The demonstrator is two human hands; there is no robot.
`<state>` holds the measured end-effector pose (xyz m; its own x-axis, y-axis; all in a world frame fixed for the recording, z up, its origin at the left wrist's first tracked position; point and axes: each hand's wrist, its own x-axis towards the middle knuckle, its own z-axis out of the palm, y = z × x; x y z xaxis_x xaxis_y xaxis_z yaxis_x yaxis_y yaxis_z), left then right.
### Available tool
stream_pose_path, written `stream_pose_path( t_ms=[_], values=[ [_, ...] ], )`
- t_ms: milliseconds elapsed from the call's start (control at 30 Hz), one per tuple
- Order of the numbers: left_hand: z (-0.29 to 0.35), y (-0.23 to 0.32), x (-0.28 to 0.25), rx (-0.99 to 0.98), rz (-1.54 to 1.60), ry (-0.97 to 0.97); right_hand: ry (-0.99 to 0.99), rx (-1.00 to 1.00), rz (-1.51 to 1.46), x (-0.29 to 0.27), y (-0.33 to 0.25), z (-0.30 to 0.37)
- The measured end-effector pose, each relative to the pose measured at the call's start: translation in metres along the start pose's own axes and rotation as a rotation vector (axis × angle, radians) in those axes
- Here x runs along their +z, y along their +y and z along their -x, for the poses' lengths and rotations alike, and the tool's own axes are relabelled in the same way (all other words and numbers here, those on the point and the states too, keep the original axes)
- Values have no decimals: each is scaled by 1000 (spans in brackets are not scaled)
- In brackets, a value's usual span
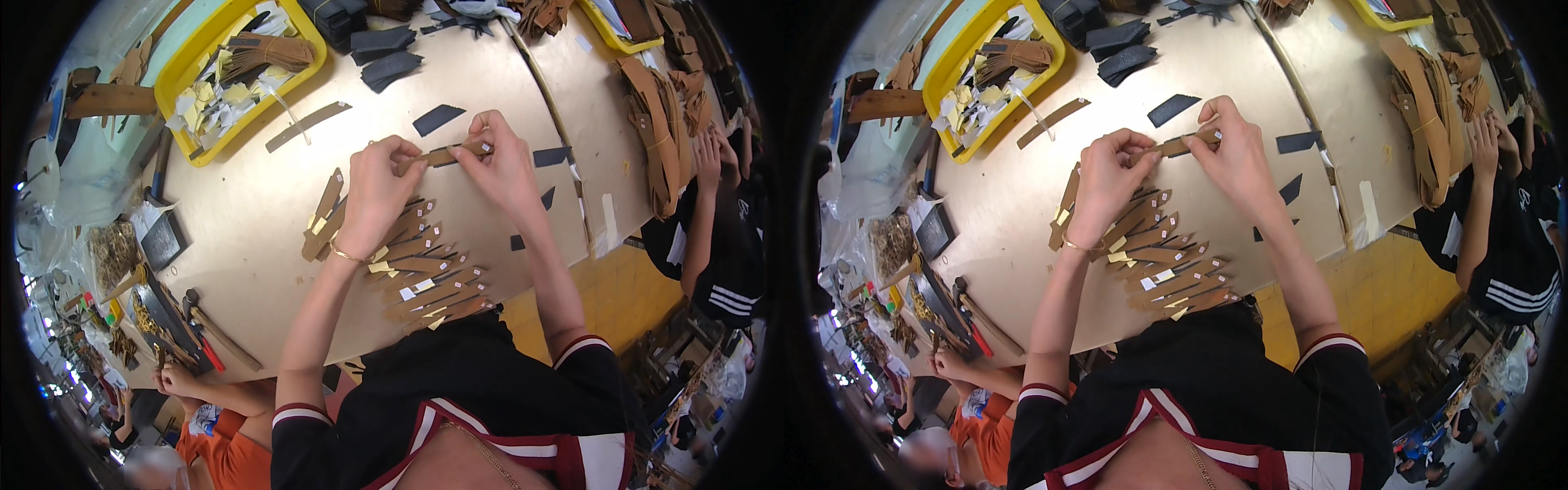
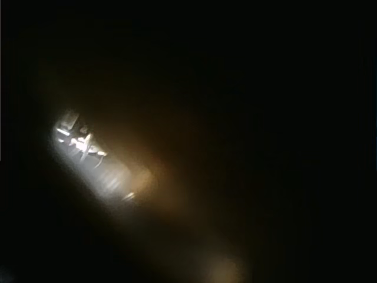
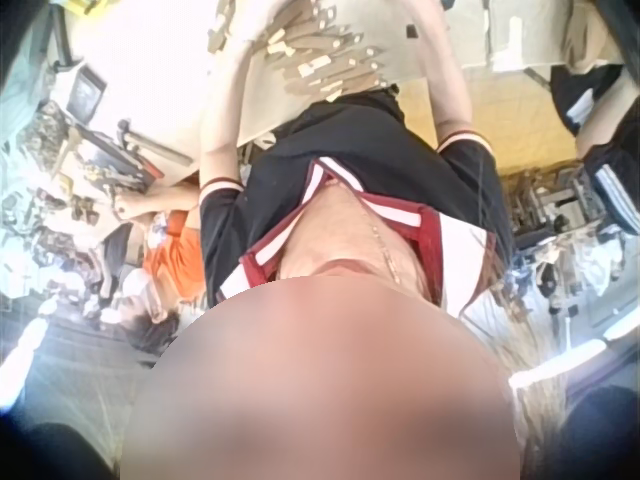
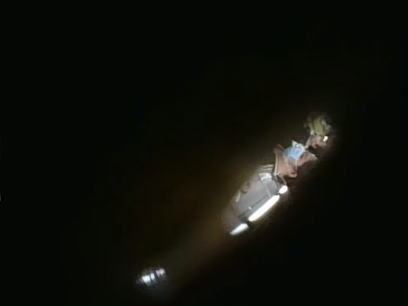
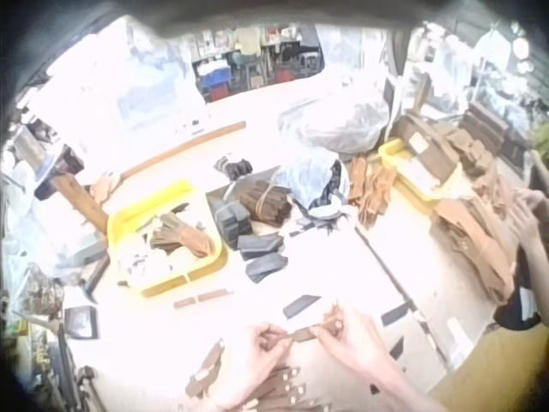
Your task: The person repeatedly picks up small leather straps and dark rectangular inserts, aligns them, and uses a hammer to tap the inserts into place on a metal block. The person then gathers the finished straps into a bundle and hands them to a coworker.
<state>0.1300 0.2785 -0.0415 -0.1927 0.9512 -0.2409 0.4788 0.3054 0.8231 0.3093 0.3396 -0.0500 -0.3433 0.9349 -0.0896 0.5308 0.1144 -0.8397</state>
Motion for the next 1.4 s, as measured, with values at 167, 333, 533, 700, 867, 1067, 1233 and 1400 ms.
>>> stream_pose_path(
  t_ms=[167,333,533,700,867,1067,1233,1400],
  values=[
    [10,-6,7,280,-137,107,2,3,33,1,4,-1],
    [14,-11,9,408,-293,52,-4,57,55,2,-1,2],
    [18,-11,10,412,-311,48,-19,105,-141,-8,1,15],
    [19,-13,10,423,-327,51,44,107,-182,-5,10,12],
    [18,-13,10,419,-311,53,46,134,-183,-4,9,12],
    [18,-16,13,430,-300,67,85,149,-151,-1,5,11],
    [18,-17,13,454,-311,79,224,-91,222,10,0,23],
    [18,-17,14,412,-225,94,282,-280,492,24,1,35]
  ],
)
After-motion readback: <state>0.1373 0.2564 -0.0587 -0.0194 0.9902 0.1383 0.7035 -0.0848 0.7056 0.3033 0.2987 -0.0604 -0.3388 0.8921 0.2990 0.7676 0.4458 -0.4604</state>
